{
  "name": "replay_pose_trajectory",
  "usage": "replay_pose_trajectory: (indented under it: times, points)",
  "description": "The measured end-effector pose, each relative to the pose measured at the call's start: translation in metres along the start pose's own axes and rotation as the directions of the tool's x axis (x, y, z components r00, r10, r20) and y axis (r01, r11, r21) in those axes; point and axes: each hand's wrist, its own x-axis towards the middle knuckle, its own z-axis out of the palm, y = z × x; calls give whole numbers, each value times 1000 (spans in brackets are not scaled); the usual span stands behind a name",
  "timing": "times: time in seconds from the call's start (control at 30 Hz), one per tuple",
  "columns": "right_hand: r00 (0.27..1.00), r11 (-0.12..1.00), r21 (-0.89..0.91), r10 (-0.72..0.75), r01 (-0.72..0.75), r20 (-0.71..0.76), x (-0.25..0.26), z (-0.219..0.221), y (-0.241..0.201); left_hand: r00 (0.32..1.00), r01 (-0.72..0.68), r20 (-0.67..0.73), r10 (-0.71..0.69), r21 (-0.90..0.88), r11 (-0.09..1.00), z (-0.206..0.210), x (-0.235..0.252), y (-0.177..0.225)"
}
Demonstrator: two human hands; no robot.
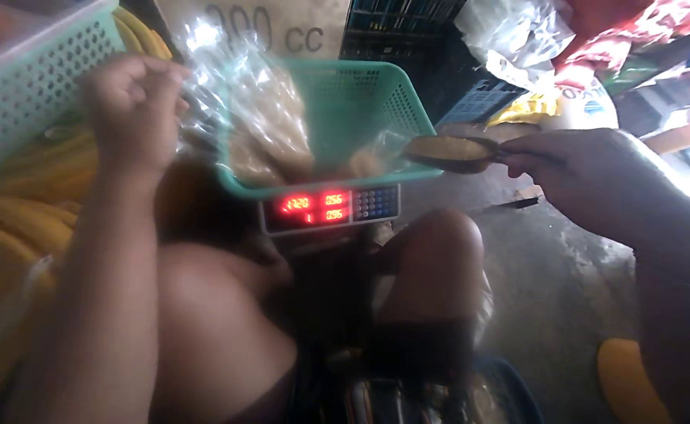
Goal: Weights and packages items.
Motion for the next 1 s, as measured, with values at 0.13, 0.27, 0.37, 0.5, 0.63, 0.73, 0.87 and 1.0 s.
replay_pose_trajectory:
  times: [0.13,0.27,0.37,0.5,0.63,0.73,0.87,1.0]
  points:
    - [1000,1000,-9,-16,16,-3,2,-1,-2,1000,-10,-3,10,-15,1000,2,0,1]
    - [999,998,-29,-47,47,-2,4,0,-3,1000,0,-1,0,-2,1000,1,0,1]
    - [1000,999,-27,-19,20,17,5,-2,-5,1000,-11,3,11,4,1000,0,0,0]
    - [1000,1000,-27,-7,8,20,6,-2,-6,1000,1,-1,-1,-3,1000,0,0,1]
    - [1000,999,-37,-11,12,17,6,-1,-5,1000,6,3,-6,-3,1000,-1,0,2]
    - [1000,1000,-24,-9,9,9,6,-1,-6,1000,4,-2,-4,3,1000,-1,0,3]
    - [1000,1000,-15,-22,22,-12,4,1,-5,1000,4,2,-4,9,1000,0,-1,4]
    - [1000,1000,-4,13,-13,-2,3,1,-6,1000,25,9,-25,5,1000,-1,0,4]
